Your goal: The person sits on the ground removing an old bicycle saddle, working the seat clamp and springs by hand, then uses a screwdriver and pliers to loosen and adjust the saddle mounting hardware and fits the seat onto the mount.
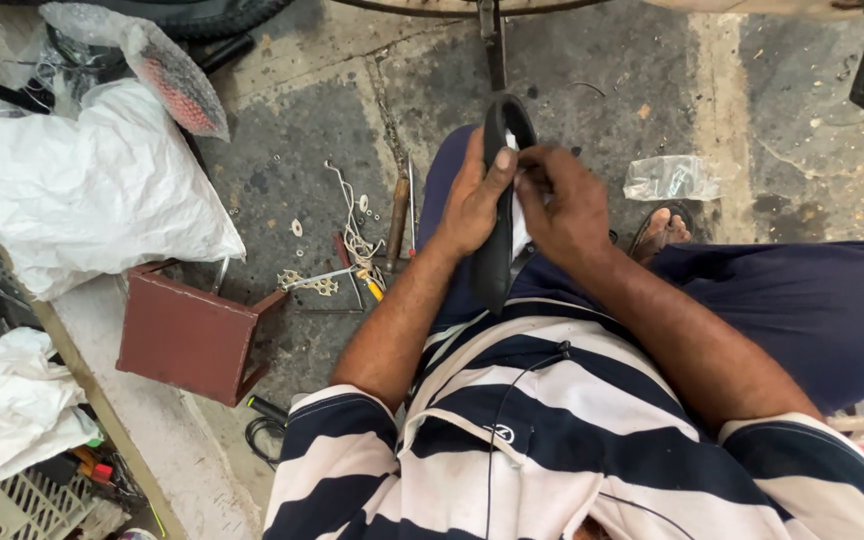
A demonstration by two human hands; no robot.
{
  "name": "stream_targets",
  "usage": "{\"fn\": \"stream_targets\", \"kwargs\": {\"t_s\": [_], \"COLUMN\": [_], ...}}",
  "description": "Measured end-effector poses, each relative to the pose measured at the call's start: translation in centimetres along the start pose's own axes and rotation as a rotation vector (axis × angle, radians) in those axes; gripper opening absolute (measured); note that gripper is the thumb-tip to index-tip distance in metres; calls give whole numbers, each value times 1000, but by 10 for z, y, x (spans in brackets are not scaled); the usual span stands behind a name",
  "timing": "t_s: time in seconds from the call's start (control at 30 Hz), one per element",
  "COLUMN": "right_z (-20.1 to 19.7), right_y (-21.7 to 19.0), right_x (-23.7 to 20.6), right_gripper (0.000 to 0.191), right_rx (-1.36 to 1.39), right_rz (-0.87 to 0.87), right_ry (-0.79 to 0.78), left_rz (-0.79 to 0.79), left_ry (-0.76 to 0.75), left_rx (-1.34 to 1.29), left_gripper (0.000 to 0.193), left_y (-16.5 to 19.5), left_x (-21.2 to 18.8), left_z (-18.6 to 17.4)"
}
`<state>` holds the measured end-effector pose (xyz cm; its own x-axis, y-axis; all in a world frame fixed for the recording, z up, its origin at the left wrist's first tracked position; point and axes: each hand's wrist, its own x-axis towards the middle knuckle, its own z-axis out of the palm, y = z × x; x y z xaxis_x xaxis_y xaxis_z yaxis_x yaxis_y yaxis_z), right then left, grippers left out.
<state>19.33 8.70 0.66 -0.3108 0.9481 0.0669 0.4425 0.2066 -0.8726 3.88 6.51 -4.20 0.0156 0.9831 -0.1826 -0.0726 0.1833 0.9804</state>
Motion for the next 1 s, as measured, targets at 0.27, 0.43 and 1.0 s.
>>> {"fn": "stream_targets", "kwargs": {"t_s": [0.27,0.43,1.0], "right_z": [7,3,8], "right_y": [4,8,22], "right_x": [-9,-6,2], "right_gripper": [42,42,46], "right_rx": [234,306,898], "right_rz": [-88,40,335], "right_ry": [110,97,7], "left_rz": [88,148,182], "left_ry": [49,58,64], "left_rx": [-5,6,143], "left_gripper": [77,73,85], "left_y": [4,11,23], "left_x": [-4,-7,-13], "left_z": [9,9,3]}}
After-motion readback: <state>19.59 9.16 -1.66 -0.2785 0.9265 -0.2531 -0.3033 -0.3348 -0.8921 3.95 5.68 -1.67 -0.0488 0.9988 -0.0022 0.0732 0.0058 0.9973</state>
